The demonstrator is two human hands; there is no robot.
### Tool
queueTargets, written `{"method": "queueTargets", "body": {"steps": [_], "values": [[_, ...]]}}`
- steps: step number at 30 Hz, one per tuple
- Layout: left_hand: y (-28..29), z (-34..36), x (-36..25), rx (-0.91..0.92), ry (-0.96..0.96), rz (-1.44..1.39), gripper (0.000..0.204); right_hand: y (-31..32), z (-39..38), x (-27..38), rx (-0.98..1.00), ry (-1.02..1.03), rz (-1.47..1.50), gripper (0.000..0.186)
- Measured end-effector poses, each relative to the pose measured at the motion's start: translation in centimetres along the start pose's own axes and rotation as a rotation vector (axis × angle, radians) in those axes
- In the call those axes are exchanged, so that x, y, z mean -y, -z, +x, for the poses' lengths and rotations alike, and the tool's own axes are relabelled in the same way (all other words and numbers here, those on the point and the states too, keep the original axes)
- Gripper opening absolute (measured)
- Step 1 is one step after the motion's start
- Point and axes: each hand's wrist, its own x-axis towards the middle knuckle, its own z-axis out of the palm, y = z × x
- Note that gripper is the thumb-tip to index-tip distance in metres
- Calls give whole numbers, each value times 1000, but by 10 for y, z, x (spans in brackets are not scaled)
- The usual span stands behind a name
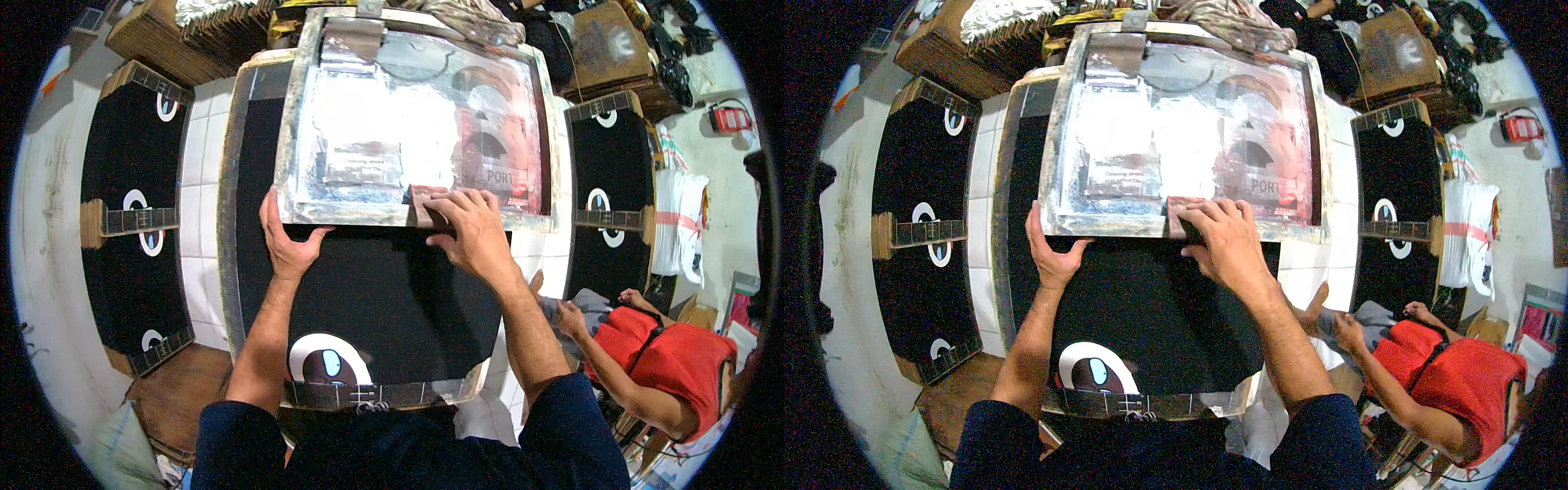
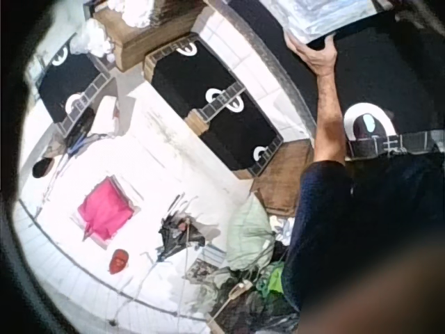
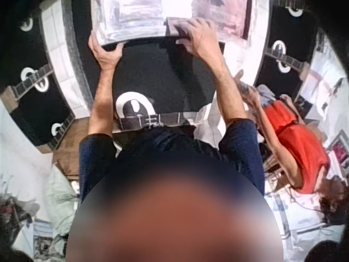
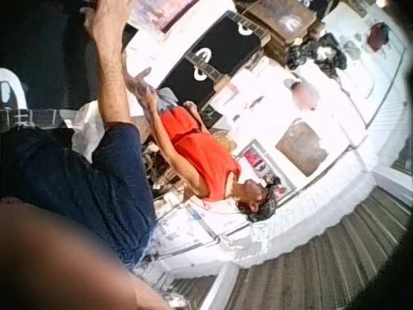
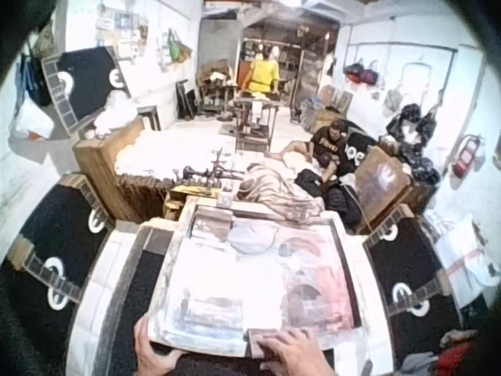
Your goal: The person repeatedly places a screen printing frame over a black t-shirt, uses a squeegee to pull ink across the screen, then lifts the frame to reveal the printed design. This cycle is repeated multiple times on the same shirt.
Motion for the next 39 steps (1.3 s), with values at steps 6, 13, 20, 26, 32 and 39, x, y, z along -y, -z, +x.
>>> {"method": "queueTargets", "body": {"steps": [6, 13, 20, 26, 32, 39], "values": [[-6, 2, -3, -71, -24, 114, 93, 21, -101, -86, -693, -411, 328, 29], [-11, -3, 9, -49, 272, 182, 86, -142, -273, -267, -911, -1176, 654, 15], [23, 6, 45, 88, 26, 372, 83, -373, -288, -294, -345, -1425, 889, 25], [76, 16, 120, 13, -23, 488, 64, -455, -222, -304, -69, -1253, 1000, 27], [83, 16, 108, 29, -86, 477, 68, -486, -139, -302, -242, -861, 775, 27], [65, 14, 84, 60, -68, 501, 73, -486, -111, -322, 297, -840, 730, 33]]}}
